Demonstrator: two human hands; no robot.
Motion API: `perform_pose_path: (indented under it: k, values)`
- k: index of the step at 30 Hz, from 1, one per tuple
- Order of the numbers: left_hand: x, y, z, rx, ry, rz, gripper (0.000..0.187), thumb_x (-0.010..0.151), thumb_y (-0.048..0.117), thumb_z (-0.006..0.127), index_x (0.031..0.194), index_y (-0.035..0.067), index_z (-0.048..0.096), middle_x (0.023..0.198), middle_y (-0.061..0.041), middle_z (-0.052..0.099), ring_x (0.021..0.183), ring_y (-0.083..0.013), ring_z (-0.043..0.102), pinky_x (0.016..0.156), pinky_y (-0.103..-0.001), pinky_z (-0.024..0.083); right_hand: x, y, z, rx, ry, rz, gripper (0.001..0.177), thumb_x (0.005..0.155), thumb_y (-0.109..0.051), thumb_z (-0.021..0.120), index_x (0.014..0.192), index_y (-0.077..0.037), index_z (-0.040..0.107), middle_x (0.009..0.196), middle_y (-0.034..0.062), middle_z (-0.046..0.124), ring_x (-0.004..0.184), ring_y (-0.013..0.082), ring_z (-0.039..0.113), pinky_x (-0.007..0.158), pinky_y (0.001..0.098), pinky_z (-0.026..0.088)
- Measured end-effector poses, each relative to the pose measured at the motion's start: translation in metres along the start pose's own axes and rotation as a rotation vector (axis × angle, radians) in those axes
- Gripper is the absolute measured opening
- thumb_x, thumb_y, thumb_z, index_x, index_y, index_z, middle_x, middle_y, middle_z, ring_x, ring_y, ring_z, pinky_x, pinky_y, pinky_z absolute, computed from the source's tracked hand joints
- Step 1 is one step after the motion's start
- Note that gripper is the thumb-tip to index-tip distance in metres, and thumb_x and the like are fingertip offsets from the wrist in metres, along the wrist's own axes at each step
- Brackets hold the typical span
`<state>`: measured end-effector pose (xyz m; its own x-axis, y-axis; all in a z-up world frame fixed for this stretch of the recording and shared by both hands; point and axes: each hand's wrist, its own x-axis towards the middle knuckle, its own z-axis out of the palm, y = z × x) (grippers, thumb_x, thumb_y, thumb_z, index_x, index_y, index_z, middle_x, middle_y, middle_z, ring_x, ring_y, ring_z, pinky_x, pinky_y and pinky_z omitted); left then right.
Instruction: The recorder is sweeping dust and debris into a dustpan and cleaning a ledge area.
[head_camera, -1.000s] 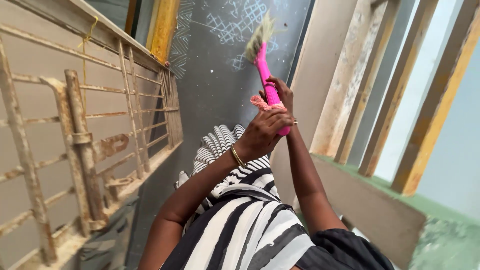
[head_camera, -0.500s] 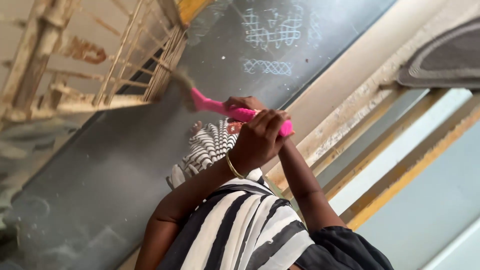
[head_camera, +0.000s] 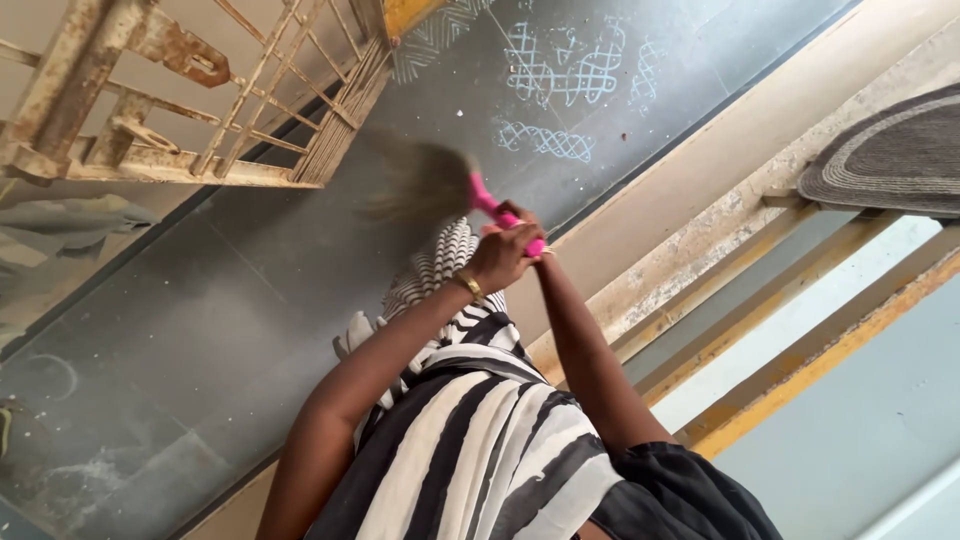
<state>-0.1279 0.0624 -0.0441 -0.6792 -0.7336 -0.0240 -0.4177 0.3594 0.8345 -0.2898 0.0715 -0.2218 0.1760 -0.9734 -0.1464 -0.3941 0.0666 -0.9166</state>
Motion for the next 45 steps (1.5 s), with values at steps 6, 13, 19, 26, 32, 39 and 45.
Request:
perform_pose_path:
  k: [6, 13, 19, 26, 32, 39, 45]
  values:
    - [0.02, 0.018, 0.016, -0.038, 0.118, 0.251, 0.04, 0.086, 0.012, 0.076, 0.123, 0.008, 0.061, 0.127, -0.021, 0.066, 0.117, -0.0363, 0.067, 0.095, -0.043, 0.057, -0.006, -0.01, -0.061, -0.233, 0.241, 0.122, 0.032, 0.085, -0.017, 0.076, 0.115, -0.009, 0.066, 0.095, 0.0121, 0.073, 0.081, 0.0255, 0.072, 0.073, 0.0393, 0.056]
    - [-0.023, 0.07, -0.053, 0.022, 0.227, 0.431, 0.035, 0.092, 0.005, 0.071, 0.125, 0.005, 0.06, 0.129, -0.015, 0.068, 0.127, -0.033, 0.065, 0.107, -0.042, 0.055, 0.003, -0.15, -0.057, -0.418, 0.366, -0.081, 0.038, 0.085, -0.015, 0.081, 0.118, -0.005, 0.064, 0.097, 0.0169, 0.071, 0.081, 0.0337, 0.069, 0.07, 0.0435, 0.055]
    - [-0.065, 0.119, -0.091, -0.096, 0.211, 0.425, 0.044, 0.087, 0.006, 0.073, 0.127, -0.005, 0.056, 0.122, -0.025, 0.065, 0.118, -0.0385, 0.066, 0.103, -0.046, 0.056, 0.001, -0.282, -0.019, -0.239, 0.042, -0.21, 0.035, 0.081, -0.018, 0.082, 0.108, -0.006, 0.063, 0.09, 0.0119, 0.071, 0.077, 0.025, 0.072, 0.068, 0.0379, 0.058]
    - [-0.095, 0.062, -0.115, -0.01, 0.195, 0.048, 0.025, 0.089, -0.001, 0.063, 0.112, -0.002, 0.055, 0.102, -0.022, 0.068, 0.091, -0.0362, 0.073, 0.08, -0.045, 0.06, 0.004, -0.294, 0.12, -0.579, -0.186, 0.148, 0.029, 0.088, -0.023, 0.074, 0.109, -0.006, 0.066, 0.1, 0.0086, 0.071, 0.085, 0.0207, 0.071, 0.075, 0.032, 0.057]
    - [-0.138, -0.031, -0.071, -0.009, 0.147, -0.106, 0.024, 0.084, 0.0, 0.066, 0.106, 0.002, 0.056, 0.095, -0.019, 0.069, 0.086, -0.0383, 0.071, 0.075, -0.047, 0.057, -0.02, -0.136, 0.263, -1.22, -0.087, 0.57, 0.022, 0.097, -0.021, 0.058, 0.109, -0.005, 0.067, 0.104, 0.0083, 0.068, 0.094, 0.0186, 0.065, 0.084, 0.0284, 0.051]
    - [-0.134, -0.081, 0.027, -0.01, 0.156, -0.063, 0.027, 0.08, -0.003, 0.06, 0.105, 0.006, 0.056, 0.102, -0.013, 0.069, 0.098, -0.0331, 0.07, 0.08, -0.046, 0.056, -0.033, -0.185, 0.219, -1.432, 0.155, 0.757, 0.022, 0.103, -0.017, 0.051, 0.11, -0.004, 0.067, 0.107, 0.0079, 0.064, 0.1, 0.0167, 0.061, 0.09, 0.0259, 0.048]
    - [-0.116, -0.05, 0.024, 0.08, -0.038, 0.02, 0.03, 0.089, -0.004, 0.054, 0.116, 0.009, 0.058, 0.117, -0.013, 0.065, 0.118, -0.0307, 0.064, 0.09, -0.045, 0.056, -0.023, -0.142, 0.177, -0.838, 0.422, 0.45, 0.016, 0.101, -0.009, 0.059, 0.115, -0.004, 0.064, 0.109, 0.0072, 0.062, 0.099, 0.0152, 0.06, 0.088, 0.0255, 0.049]
